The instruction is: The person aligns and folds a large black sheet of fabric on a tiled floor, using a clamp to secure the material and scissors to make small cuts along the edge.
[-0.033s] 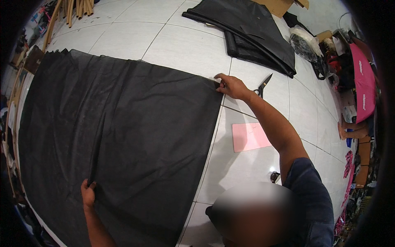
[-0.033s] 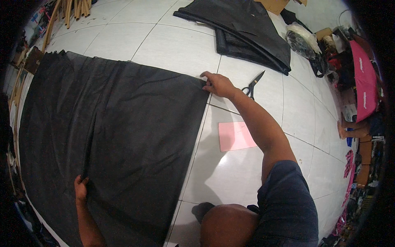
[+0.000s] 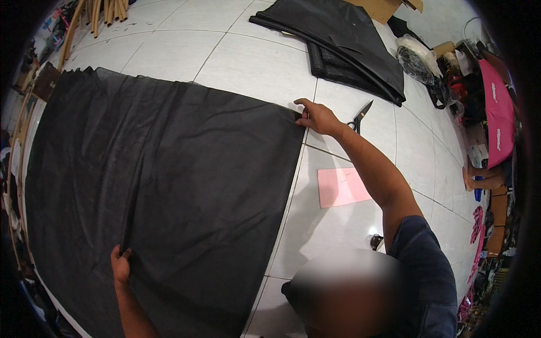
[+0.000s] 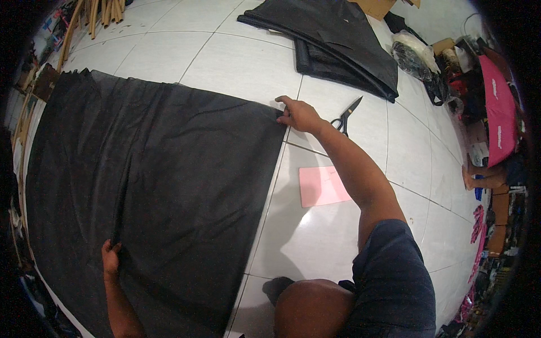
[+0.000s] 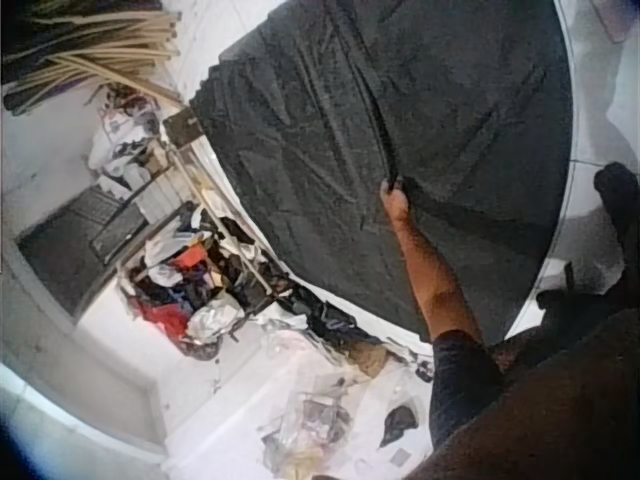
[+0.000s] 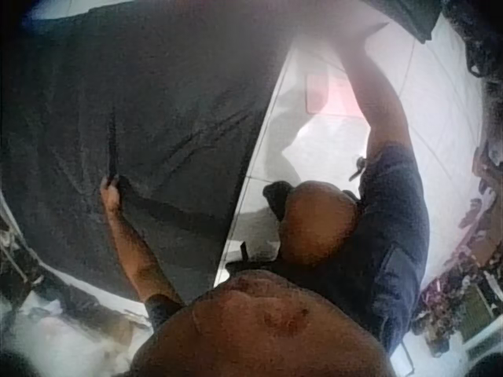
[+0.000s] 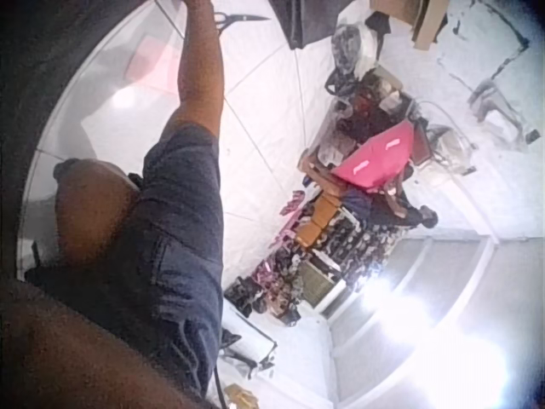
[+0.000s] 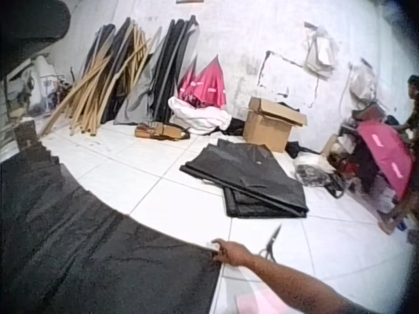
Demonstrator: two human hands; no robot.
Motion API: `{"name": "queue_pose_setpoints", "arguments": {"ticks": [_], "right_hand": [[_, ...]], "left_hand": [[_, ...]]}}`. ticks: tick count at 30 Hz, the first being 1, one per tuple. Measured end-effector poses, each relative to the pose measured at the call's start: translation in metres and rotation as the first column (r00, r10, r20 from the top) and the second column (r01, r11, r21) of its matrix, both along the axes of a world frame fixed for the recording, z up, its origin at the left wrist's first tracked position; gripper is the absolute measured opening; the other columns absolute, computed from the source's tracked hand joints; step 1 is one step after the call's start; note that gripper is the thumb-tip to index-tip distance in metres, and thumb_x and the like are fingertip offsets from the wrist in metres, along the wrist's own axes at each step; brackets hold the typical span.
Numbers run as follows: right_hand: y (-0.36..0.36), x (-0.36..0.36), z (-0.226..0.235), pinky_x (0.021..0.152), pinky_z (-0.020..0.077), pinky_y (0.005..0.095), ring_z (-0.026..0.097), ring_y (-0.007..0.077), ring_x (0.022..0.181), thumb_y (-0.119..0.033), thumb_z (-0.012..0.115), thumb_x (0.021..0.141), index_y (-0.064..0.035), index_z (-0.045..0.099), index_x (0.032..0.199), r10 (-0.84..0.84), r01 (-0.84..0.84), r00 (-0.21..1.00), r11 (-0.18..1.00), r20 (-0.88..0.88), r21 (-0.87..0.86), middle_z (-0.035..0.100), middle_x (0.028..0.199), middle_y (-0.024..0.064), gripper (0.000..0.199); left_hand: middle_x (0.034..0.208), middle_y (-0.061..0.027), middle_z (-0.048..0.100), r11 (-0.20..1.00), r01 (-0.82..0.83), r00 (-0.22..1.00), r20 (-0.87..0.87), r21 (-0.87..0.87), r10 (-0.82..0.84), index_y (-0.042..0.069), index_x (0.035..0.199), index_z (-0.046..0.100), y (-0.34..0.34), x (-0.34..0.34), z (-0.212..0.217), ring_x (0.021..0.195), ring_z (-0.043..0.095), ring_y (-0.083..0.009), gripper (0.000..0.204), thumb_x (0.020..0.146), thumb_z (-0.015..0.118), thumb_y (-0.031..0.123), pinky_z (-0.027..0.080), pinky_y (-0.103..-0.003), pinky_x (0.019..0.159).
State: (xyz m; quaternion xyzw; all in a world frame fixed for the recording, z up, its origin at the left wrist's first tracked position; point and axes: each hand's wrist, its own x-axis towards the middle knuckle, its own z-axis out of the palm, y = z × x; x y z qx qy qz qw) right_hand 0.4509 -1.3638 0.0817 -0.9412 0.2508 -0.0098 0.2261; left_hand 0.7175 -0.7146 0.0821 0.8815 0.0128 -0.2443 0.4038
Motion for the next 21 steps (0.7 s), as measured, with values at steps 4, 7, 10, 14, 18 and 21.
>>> {"name": "queue_pose_setpoints", "arguments": {"ticks": [4, 7, 10, 14, 18, 21], "right_hand": [[-0.009, -0.004, -0.012, 0.079, 0.0472, 0.0348, 0.059, 0.0252, 0.087, -0.024, 0.068, 0.082, -0.006, 0.062, 0.102, 0.091, -0.085, 0.994, 0.991, 0.053, -0.105, 0.062, 0.094, 0.0114, 0.027], [-0.009, -0.002, -0.017, 0.079, 0.0474, 0.035, 0.059, 0.026, 0.087, -0.025, 0.068, 0.082, -0.0062, 0.063, 0.104, -0.006, 0.006, 0.999, 1.0, -0.042, 0.012, 0.062, 0.094, 0.0116, 0.029], [0.005, -0.005, -0.022, 0.077, 0.0482, 0.0376, 0.061, 0.0289, 0.086, -0.025, 0.068, 0.081, -0.0057, 0.066, 0.095, -0.074, 0.101, 0.975, 0.987, 0.208, -0.126, 0.063, 0.09, 0.0138, 0.024], [0.006, -0.005, -0.017, 0.076, 0.0478, 0.0375, 0.06, 0.0278, 0.085, -0.024, 0.068, 0.081, -0.0056, 0.066, 0.094, -0.098, 0.103, 0.992, 0.993, 0.081, -0.051, 0.062, 0.09, 0.0128, 0.022], [0.011, -0.004, -0.015, 0.074, 0.0466, 0.0373, 0.059, 0.0268, 0.084, -0.021, 0.069, 0.08, -0.0052, 0.067, 0.092, -0.049, 0.068, 0.99, 0.988, 0.136, -0.138, 0.061, 0.089, 0.0112, 0.02], [0.014, -0.009, -0.013, 0.074, 0.0468, 0.038, 0.059, 0.0269, 0.082, -0.017, 0.07, 0.076, -0.0063, 0.067, 0.091, 0.125, -0.054, 0.975, 0.933, 0.182, -0.355, 0.062, 0.086, 0.01, 0.019]], "left_hand": [[0.096, -0.005, 0.059, 0.997, -0.053, 0.998, 0.024, 0.059, 0.051, -0.005, 0.106, 0.056, -0.011, -0.006, 0.008, 0.087, 0.054, -0.0167, 0.024, 0.084, 0.055, 0.004, 0.039, -0.025, 0.084], [0.094, -0.0039, 0.059, 0.997, -0.078, 0.996, 0.038, 0.024, 0.077, -0.005, 0.103, 0.056, -0.001, -0.002, -0.003, 0.086, 0.053, -0.0159, 0.022, 0.084, 0.055, 0.004, 0.039, -0.025, 0.083], [0.093, -0.0035, 0.059, 1.0, 0.019, 0.998, -0.057, 0.024, -0.018, -0.005, 0.102, 0.057, -0.004, -0.002, 0.007, 0.085, 0.053, -0.0154, 0.021, 0.084, 0.055, 0.004, 0.039, -0.025, 0.083], [0.092, -0.0032, 0.06, 1.0, 0.017, 0.999, -0.043, 0.013, -0.017, -0.005, 0.102, 0.057, -0.009, -0.006, 0.009, 0.083, 0.054, -0.015, 0.02, 0.084, 0.054, 0.004, 0.039, -0.026, 0.082], [0.091, -0.0023, 0.06, 0.997, 0.064, 0.997, -0.032, -0.037, -0.066, -0.004, 0.1, 0.057, 0.004, 0.003, -0.001, 0.083, 0.053, -0.0143, 0.019, 0.084, 0.054, 0.005, 0.039, -0.025, 0.079], [0.09, -0.0017, 0.059, 0.998, -0.043, 0.998, 0.047, 0.046, 0.041, -0.003, 0.099, 0.058, -0.003, -0.004, -0.001, 0.082, 0.053, -0.0139, 0.018, 0.084, 0.054, 0.004, 0.039, -0.024, 0.077]]}}
